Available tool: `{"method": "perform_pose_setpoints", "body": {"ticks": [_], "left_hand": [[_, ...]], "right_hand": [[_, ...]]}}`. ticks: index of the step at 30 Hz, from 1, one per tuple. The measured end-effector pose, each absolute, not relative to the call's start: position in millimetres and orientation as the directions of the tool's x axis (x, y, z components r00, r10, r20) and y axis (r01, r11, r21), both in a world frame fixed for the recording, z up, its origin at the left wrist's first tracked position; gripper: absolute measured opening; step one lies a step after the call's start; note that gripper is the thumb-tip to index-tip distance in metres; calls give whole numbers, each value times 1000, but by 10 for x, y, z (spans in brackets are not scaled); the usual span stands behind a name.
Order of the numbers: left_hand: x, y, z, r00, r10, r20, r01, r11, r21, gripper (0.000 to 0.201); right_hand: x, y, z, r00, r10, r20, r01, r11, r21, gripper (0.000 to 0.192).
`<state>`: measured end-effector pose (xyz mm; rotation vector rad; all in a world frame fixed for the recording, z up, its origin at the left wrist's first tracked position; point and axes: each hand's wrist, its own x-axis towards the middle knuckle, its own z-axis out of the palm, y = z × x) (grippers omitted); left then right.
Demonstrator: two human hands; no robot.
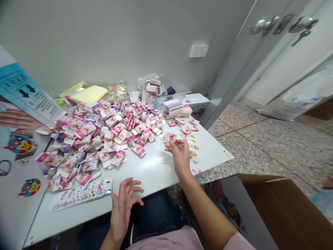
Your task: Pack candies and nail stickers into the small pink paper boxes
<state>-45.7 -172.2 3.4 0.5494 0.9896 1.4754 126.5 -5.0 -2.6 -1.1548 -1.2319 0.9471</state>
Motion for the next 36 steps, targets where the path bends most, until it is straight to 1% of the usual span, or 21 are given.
{"method": "perform_pose_setpoints", "body": {"ticks": [2, 4, 6, 7, 8, 10, 11, 12, 14, 15, 16, 18, 19, 20, 22, 24, 25, 27, 29, 32, 36], "left_hand": [[-490, -1795, 6, -223, 961, -165, -524, 25, 851, 69], [-505, -1877, -4, -281, 950, -136, -483, -17, 876, 68], [-512, -1953, -1, -337, 933, -123, -444, -42, 895, 67], [-515, -1987, -1, -360, 926, -117, -426, -51, 903, 67], [-522, -2018, -5, -378, 919, -111, -410, -59, 910, 68], [-545, -2074, -29, -405, 909, -101, -378, -66, 923, 70], [-563, -2102, -48, -423, 901, -92, -353, -70, 933, 72], [-585, -2131, -70, -448, 890, -82, -316, -72, 946, 73], [-643, -2195, -113, -509, 859, -47, -192, -60, 979, 69], [-677, -2229, -130, -545, 838, -22, -107, -44, 993, 63], [-713, -2261, -144, -588, 809, 12, -13, -23, 1000, 55], [-786, -2307, -163, -683, 718, 135, 207, 12, 978, 34], [-823, -2315, -170, -718, 656, 233, 331, 26, 943, 25], [-859, -2309, -178, -727, 596, 340, 455, 46, 890, 22], [-930, -2259, -201, -673, 536, 510, 654, 108, 749, 40], [-998, -2176, -242, -602, 593, 535, 753, 200, 627, 56], [-1028, -2134, -267, -565, 656, 500, 782, 234, 577, 55], [-1078, -2071, -323, -478, 779, 407, 834, 257, 488, 46], [-1114, -2050, -368, -402, 841, 363, 877, 239, 417, 39], [-1150, -2076, -401, -393, 831, 395, 897, 252, 362, 39], [-1181, -2113, -397, -409, 827, 385, 893, 276, 357, 45]], "right_hand": [[1157, -73, -127, -32, 977, 211, 100, 213, -972, 30], [948, -249, -202, -242, 945, 221, 137, 259, -956, 25], [670, -448, -225, -472, 839, 272, 156, 382, -911, 18], [514, -520, -218, -603, 733, 316, 160, 499, -852, 22], [352, -563, -203, -736, 576, 356, 157, 657, -737, 30], [27, -566, -166, -909, 236, 344, 72, 901, -428, 39], [-122, -537, -148, -944, 106, 314, 9, 955, -296, 36], [-253, -499, -131, -958, 12, 288, -51, 976, -210, 32], [-431, -427, -91, -960, -99, 263, -139, 981, -139, 28], [-472, -406, -61, -956, -120, 269, -162, 977, -138, 27], [-479, -400, -22, -950, -114, 292, -164, 975, -153, 28], [-407, -433, 81, -928, -34, 370, -116, 973, -199, 30], [-342, -468, 138, -916, 11, 400, -83, 973, -216, 31], [-267, -511, 192, -911, 38, 410, -57, 974, -218, 33], [-113, -600, 274, -935, 29, 354, -41, 982, -187, 34], [21, -671, 301, -968, 5, 249, -40, 984, -173, 34], [79, -693, 294, -978, 10, 208, -30, 982, -185, 35], [190, -712, 250, -986, 42, 159, 6, 976, -219, 37], [302, -699, 180, -985, 74, 157, 35, 970, -241, 35], [489, -651, 45, -971, 121, 206, 68, 967, -247, 32], [733, -586, -141, -898, 167, 407, 59, 962, -266, 34]]}}
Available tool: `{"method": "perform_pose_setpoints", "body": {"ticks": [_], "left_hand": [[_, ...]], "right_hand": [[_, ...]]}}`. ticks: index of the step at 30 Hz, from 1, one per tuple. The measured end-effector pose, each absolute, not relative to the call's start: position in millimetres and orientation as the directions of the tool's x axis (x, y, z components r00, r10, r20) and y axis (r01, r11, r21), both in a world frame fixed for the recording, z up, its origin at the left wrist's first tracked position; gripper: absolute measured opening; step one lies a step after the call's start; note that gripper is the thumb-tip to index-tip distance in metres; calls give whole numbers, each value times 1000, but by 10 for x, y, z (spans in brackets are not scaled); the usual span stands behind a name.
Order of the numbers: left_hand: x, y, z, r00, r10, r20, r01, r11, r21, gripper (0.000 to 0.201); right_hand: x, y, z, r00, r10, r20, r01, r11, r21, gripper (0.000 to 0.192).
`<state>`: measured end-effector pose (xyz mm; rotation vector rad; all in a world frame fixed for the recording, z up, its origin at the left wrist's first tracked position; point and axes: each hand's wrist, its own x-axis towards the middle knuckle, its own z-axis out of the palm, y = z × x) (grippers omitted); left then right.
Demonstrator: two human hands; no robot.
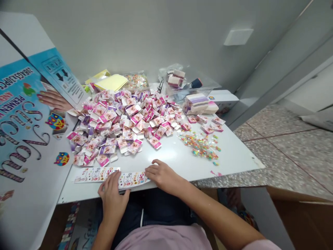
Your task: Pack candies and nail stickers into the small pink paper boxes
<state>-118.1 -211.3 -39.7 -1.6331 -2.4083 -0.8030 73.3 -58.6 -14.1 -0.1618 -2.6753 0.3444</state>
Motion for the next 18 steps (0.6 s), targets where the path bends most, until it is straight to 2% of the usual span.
{"method": "perform_pose_setpoints", "body": {"ticks": [3, 5, 8, 10, 12, 15, 18], "left_hand": [[-1200, -2120, -394, -411, 829, 378, 888, 272, 370, 40], [-1212, -2130, -387, -411, 831, 375, 877, 248, 411, 35], [-1209, -2143, -338, -397, 855, 333, 787, 130, 603, 27], [-1177, -2134, -275, -414, 873, 256, 630, 72, 773, 22], [-1128, -2102, -203, -484, 859, 167, 459, 86, 884, 17], [-1065, -2033, -121, -639, 768, 45, 259, 159, 953, 15], [-1073, -1983, -71, -704, 707, -65, 100, 189, 977, 21]], "right_hand": [[883, -558, -238, -820, 219, 529, 59, 952, -301, 37], [970, -553, -281, -765, 288, 576, 79, 930, -360, 36], [1080, -577, -313, -678, 437, 590, 89, 847, -525, 34], [1136, -616, -301, -615, 538, 577, 81, 771, -632, 29], [1181, -665, -254, -541, 655, 528, 100, 673, -733, 24], [1254, -724, -153, -450, 829, 331, 151, 436, -887, 20], [1370, -727, -95, -416, 901, 122, 180, 213, -960, 24]]}}
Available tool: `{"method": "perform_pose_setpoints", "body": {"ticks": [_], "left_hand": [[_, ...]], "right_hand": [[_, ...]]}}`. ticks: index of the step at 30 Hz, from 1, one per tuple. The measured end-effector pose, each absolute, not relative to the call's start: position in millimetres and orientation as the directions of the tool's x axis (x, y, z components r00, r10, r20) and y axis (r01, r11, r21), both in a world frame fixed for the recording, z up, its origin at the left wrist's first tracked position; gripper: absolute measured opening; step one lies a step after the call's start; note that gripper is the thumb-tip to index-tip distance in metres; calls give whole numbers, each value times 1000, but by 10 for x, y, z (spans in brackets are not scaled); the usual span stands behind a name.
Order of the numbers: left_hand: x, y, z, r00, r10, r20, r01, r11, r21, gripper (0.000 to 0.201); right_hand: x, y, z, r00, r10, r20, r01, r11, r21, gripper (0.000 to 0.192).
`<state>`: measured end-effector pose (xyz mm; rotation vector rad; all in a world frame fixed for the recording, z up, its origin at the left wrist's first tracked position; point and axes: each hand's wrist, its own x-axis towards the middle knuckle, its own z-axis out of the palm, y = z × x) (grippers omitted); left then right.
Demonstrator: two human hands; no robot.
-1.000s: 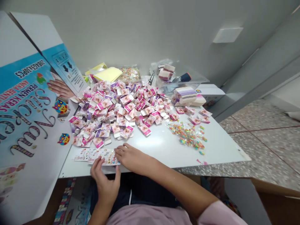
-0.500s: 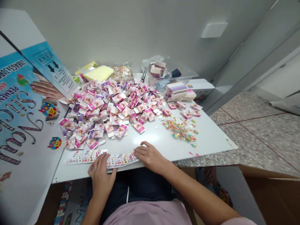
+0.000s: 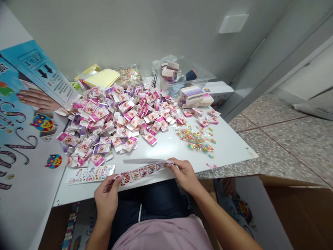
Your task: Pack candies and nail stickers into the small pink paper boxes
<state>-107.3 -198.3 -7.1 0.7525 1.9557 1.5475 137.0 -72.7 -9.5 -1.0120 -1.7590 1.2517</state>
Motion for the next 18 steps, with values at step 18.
{"method": "perform_pose_setpoints", "body": {"ticks": [18], "left_hand": [[-1170, -1901, 356, -419, 715, 559, 804, 7, 594, 56]], "right_hand": [[1525, -806, 352, -617, 781, -95, 58, -75, -995, 48]]}}
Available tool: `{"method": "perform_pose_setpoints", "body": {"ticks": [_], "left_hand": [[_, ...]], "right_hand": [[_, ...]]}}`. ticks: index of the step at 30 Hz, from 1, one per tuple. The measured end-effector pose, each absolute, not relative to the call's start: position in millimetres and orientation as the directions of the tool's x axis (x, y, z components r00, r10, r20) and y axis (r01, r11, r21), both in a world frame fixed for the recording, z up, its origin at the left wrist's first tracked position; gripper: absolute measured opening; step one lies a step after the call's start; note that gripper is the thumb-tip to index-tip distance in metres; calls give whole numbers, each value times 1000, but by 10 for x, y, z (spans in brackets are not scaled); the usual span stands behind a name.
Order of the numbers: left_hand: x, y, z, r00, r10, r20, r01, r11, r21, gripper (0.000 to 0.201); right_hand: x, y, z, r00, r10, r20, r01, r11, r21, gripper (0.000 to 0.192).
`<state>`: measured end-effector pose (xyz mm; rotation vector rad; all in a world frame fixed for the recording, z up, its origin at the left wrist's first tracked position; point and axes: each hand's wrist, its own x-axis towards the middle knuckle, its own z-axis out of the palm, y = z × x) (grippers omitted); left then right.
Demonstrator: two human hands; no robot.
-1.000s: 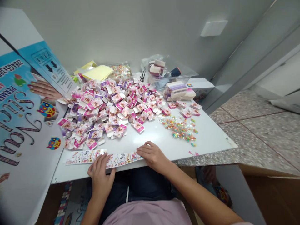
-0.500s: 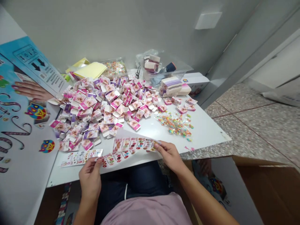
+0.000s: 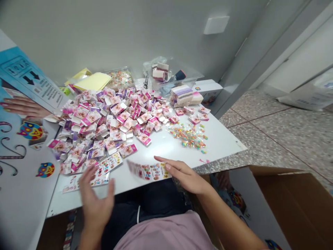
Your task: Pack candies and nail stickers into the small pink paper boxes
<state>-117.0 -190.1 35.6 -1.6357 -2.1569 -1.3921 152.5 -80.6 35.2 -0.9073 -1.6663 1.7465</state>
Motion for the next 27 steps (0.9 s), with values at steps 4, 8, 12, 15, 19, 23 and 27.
{"method": "perform_pose_setpoints", "body": {"ticks": [4, 8, 12, 15, 19, 23, 27], "left_hand": [[-588, -1685, 512, -43, 978, 203, 590, -140, 795, 22], [-382, -1550, 432, -120, 983, -138, 259, 165, 952, 35], [-242, -1579, 185, -12, 930, -366, -162, 360, 919, 41], [-200, -1629, 74, 63, 909, -413, -427, 398, 812, 43], [-343, -1605, 112, -18, 873, -488, -710, 332, 621, 51], [-470, -1557, 152, -112, 867, -486, -563, 347, 750, 52], [-436, -1598, 151, -310, 921, -234, -158, 192, 968, 40]], "right_hand": [[1417, -848, 579, -590, 806, -48, 222, 105, -969, 37], [1337, -932, 554, -370, 914, 167, 211, 258, -943, 23], [1298, -1045, 464, -294, 747, 597, 303, 665, -683, 32], [1230, -1102, 436, -435, 478, 763, 239, 879, -414, 40], [1128, -1175, 467, -732, 365, 575, 165, 914, -371, 32], [1049, -1290, 392, -645, 497, 581, 2, 761, -649, 20], [905, -1377, 114, -258, 940, 222, 59, 245, -968, 18]]}}
